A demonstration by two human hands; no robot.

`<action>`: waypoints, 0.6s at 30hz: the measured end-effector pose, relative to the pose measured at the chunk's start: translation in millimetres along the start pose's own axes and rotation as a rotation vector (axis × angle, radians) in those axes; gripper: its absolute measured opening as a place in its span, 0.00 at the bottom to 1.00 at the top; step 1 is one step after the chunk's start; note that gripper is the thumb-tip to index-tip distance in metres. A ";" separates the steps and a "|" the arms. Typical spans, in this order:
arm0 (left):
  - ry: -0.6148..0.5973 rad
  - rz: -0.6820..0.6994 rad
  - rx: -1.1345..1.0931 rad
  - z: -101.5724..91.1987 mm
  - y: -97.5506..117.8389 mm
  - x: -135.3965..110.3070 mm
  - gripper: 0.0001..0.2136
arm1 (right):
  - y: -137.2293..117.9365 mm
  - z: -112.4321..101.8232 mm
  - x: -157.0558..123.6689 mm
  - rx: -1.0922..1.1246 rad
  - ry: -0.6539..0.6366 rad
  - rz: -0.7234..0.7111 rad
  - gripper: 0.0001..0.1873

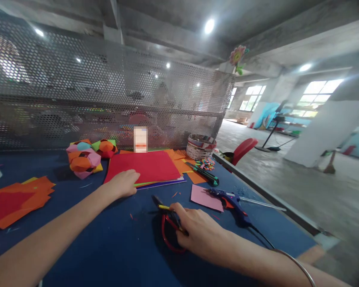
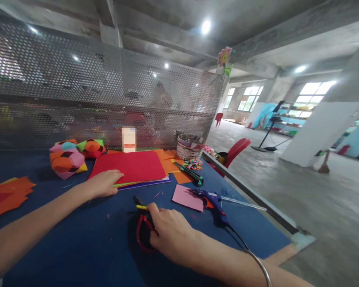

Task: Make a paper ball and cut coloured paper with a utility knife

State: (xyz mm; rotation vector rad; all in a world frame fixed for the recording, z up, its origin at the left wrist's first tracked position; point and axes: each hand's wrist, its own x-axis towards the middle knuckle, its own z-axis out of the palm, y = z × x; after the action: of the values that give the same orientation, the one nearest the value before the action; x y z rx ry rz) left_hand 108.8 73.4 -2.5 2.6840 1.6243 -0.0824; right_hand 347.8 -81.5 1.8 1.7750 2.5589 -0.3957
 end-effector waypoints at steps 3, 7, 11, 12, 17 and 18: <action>0.008 0.000 -0.027 -4.9 -7.4 -0.1 0.17 | 7.0 -1.5 -7.4 -0.032 0.008 0.051 0.23; 0.048 -0.039 -0.070 -9.2 -15.7 -5.5 0.14 | 17.2 -18.5 -12.3 -0.087 0.028 0.117 0.13; 0.084 -0.060 -0.082 -10.4 -12.2 -10.9 0.07 | 24.0 -47.4 20.3 -0.154 0.130 0.112 0.15; 0.095 -0.064 -0.085 -10.9 -9.3 -12.9 0.07 | 25.6 -53.2 35.1 -0.169 0.153 0.093 0.15; 0.160 -0.059 -0.152 -12.7 9.7 -40.8 0.13 | 32.9 -63.3 114.4 -0.183 0.136 -0.058 0.17; 0.169 -0.056 -0.181 -12.2 13.5 -50.8 0.12 | 33.6 -63.3 127.2 -0.172 0.131 -0.088 0.17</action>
State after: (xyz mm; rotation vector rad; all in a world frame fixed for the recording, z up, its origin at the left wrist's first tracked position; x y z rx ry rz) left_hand 97.7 22.5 11.7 2.5705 1.6591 0.2854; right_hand 341.8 59.8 37.9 1.6874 2.6713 -0.0576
